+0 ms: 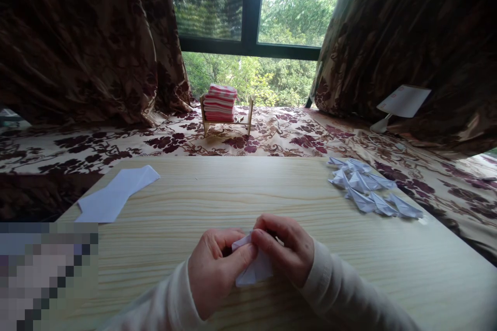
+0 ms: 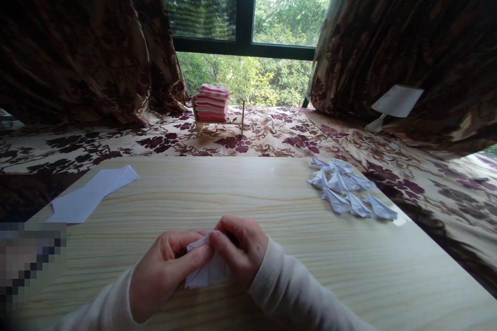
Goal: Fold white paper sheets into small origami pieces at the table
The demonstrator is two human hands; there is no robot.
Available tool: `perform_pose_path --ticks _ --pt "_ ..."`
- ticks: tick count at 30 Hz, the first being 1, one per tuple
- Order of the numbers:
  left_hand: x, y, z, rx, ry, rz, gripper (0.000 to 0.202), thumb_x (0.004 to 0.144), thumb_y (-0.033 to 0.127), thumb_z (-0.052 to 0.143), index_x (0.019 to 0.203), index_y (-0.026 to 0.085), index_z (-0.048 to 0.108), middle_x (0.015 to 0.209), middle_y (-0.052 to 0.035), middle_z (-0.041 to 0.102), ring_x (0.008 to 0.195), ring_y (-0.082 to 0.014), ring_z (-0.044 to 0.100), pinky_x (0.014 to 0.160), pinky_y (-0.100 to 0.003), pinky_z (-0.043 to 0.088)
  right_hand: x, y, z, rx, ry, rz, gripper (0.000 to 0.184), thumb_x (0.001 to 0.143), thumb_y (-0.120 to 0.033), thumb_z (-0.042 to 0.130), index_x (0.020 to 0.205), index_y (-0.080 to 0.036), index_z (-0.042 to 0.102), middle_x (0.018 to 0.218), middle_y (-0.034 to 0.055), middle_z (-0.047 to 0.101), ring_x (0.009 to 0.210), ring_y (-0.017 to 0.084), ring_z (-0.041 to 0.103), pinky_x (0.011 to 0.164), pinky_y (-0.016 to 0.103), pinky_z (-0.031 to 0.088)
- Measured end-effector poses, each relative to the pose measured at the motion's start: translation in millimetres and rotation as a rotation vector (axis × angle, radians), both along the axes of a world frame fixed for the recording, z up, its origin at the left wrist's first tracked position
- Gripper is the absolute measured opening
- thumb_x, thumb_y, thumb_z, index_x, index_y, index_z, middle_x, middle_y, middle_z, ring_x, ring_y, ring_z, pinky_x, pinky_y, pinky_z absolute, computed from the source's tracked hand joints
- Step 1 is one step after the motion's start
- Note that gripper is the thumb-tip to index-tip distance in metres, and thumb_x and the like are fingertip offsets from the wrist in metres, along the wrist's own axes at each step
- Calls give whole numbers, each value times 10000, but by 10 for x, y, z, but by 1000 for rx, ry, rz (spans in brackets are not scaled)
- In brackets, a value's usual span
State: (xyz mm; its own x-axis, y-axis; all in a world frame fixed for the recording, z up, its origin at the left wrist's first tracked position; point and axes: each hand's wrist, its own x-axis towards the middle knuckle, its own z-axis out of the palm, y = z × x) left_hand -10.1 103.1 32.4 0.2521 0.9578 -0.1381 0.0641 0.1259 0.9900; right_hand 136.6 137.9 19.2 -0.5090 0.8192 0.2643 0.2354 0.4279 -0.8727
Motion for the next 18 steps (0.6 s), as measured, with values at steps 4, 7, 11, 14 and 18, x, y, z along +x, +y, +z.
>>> perform_pose_path --ticks 4,7,11,14,18 --pt "2 -7 11 36 15 -12 324 677 393 588 496 125 599 548 -21 522 575 -136 464 536 -230 364 -14 -25 -6 47 1 -2 299 803 -286 427 531 -164 425 472 -54 340 462 69 321 423 196 259" --pt "3 -5 5 49 16 -18 313 672 384 594 499 124 610 571 -29 541 568 -132 461 528 -229 366 -44 -22 -41 -11 30 -30 363 809 -333 424 494 -175 338 463 -64 272 451 63 275 411 198 232" --pt "0 2 -1 20 25 -4 299 694 363 572 541 115 638 579 -27 557 548 -123 465 504 -226 357 -53 17 -65 -229 119 -67 432 820 -440 387 485 -182 300 464 -64 244 437 60 256 390 195 218" --pt "0 2 3 -2 21 20 285 699 356 567 568 115 645 556 -21 549 549 -127 471 507 -229 359 -25 48 -29 -252 123 -29 379 809 -437 415 550 -160 429 483 -50 341 454 67 316 406 191 260" --pt "15 -9 11 43 22 29 305 689 367 576 507 126 620 555 -25 543 590 -145 491 543 -235 372 -8 43 16 -94 86 1 253 780 -329 480 612 -142 507 511 -35 416 482 75 358 440 192 294"
